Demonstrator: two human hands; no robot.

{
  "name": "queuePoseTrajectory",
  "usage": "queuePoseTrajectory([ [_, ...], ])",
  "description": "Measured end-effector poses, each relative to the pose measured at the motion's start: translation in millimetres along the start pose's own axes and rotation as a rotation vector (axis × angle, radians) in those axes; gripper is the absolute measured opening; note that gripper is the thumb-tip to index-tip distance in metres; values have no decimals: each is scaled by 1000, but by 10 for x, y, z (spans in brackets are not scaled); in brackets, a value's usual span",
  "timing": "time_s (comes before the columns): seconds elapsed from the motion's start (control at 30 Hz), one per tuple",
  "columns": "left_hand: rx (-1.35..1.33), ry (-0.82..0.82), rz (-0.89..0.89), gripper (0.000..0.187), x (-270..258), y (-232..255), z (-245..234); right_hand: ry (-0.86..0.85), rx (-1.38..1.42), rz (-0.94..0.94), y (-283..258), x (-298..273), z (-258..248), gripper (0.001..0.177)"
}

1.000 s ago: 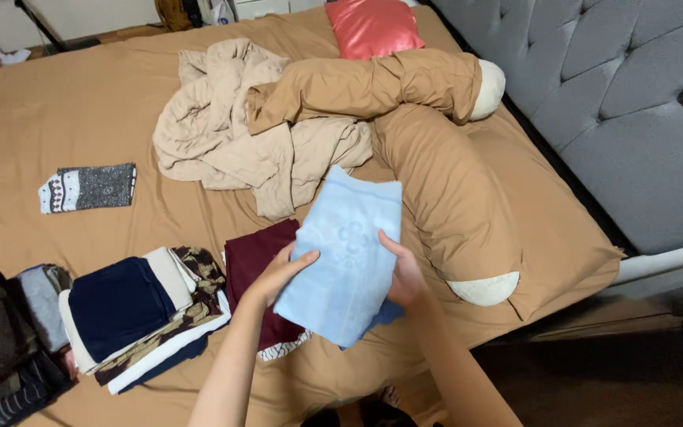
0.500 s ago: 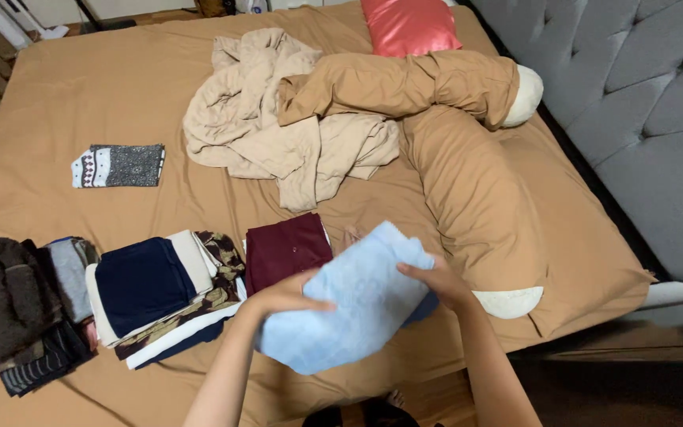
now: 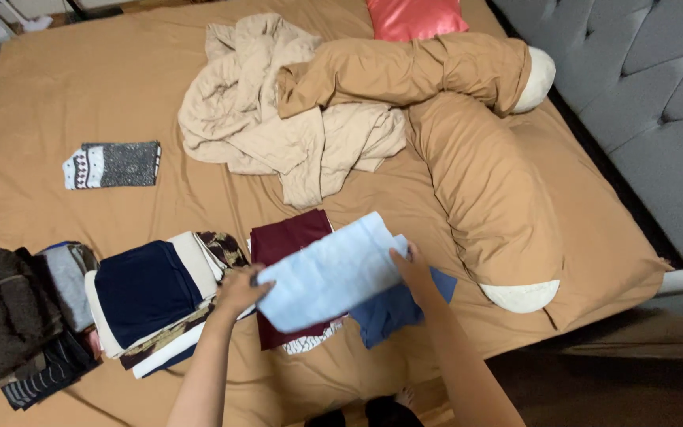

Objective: Organizing and putting away folded clothes and personal items into a bedroom wardrobe.

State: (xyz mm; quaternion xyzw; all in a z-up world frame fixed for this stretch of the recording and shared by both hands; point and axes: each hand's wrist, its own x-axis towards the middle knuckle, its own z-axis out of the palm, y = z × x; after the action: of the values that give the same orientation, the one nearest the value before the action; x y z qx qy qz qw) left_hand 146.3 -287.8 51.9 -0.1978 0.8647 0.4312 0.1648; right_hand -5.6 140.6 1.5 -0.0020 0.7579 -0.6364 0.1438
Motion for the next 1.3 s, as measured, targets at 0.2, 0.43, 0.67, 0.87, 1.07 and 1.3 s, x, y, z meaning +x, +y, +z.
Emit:
queuePoseTrajectory([
  [0.2, 240, 301, -77, 68, 86, 59, 498, 160, 138, 529, 153, -162, 150, 49],
  [0.43, 98, -100, -79, 60, -26, 85, 1474, -97, -5, 553, 1166, -245, 53, 57],
  [0.67, -113, -95, -13, 47, -153, 666, 1703, 61, -259, 378, 1089, 384, 174, 54],
  [0.87, -429, -29, 19, 40, -9, 756, 2002, 42, 231, 328, 1211, 593, -128, 45],
  [1.07, -229, 86, -33, 63, 229, 1166, 2334, 3, 205, 164, 82, 95, -453, 22],
  [1.3, -184, 432, 743, 97, 47, 2433, 1976, -665, -76, -225, -1466, -40, -975, 8],
])
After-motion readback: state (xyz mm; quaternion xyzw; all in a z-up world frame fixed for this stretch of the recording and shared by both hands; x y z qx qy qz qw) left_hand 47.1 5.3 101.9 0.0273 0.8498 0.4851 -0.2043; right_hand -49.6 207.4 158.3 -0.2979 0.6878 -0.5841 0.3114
